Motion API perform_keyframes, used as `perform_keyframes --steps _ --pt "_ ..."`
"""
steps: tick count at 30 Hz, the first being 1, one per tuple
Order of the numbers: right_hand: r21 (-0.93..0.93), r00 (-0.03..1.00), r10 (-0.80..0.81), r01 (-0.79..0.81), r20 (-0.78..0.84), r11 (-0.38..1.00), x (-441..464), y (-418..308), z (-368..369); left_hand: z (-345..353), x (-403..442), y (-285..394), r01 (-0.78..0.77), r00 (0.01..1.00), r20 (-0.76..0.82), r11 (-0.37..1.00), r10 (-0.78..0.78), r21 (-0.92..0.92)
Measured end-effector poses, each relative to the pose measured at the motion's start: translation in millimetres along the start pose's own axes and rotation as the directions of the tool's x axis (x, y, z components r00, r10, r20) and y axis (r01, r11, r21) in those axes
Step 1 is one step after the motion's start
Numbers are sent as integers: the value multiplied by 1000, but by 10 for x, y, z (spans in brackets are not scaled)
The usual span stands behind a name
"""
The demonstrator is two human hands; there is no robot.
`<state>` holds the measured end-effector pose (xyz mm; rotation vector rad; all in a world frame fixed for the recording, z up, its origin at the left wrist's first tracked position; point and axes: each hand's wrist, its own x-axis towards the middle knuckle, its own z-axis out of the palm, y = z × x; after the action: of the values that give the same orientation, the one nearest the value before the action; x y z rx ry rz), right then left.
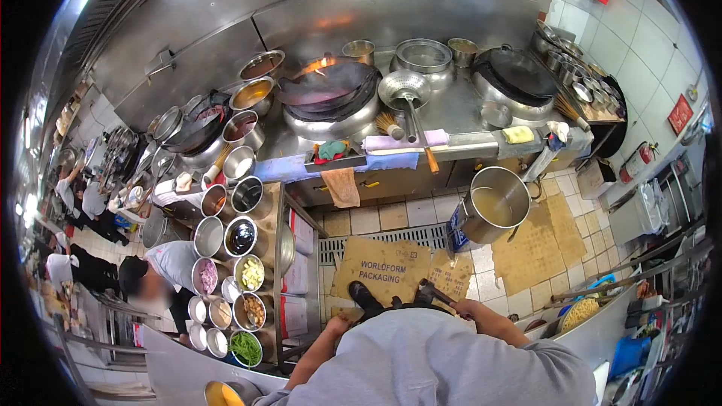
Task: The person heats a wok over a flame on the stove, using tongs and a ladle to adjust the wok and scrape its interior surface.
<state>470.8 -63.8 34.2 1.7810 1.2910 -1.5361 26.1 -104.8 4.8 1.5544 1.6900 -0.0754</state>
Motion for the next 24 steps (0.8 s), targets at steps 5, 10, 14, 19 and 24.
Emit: perform_keyframes --steps 5,10,14,19,24 --pt "-33 999 3 -2 41 999 74 86 7 -158 -155 161 166 986 32 981 -163 -97" --pt "-14 997 -78 78 1 997 84 75 4 -177 -128 140 152 985 85 988 -151 1" --pt "-112 995 -97 94 -17 989 89 -37 2 -101 -88 74 169 984 61 985 -167 -30" --pt "4 999 -31 31 -8 1000 53 -93 6 -142 -76 131 160 985 68 986 -156 -45" --pt "-32 998 -21 23 57 999 149 -11 34 -177 -104 210 176 983 64 977 -169 -124"
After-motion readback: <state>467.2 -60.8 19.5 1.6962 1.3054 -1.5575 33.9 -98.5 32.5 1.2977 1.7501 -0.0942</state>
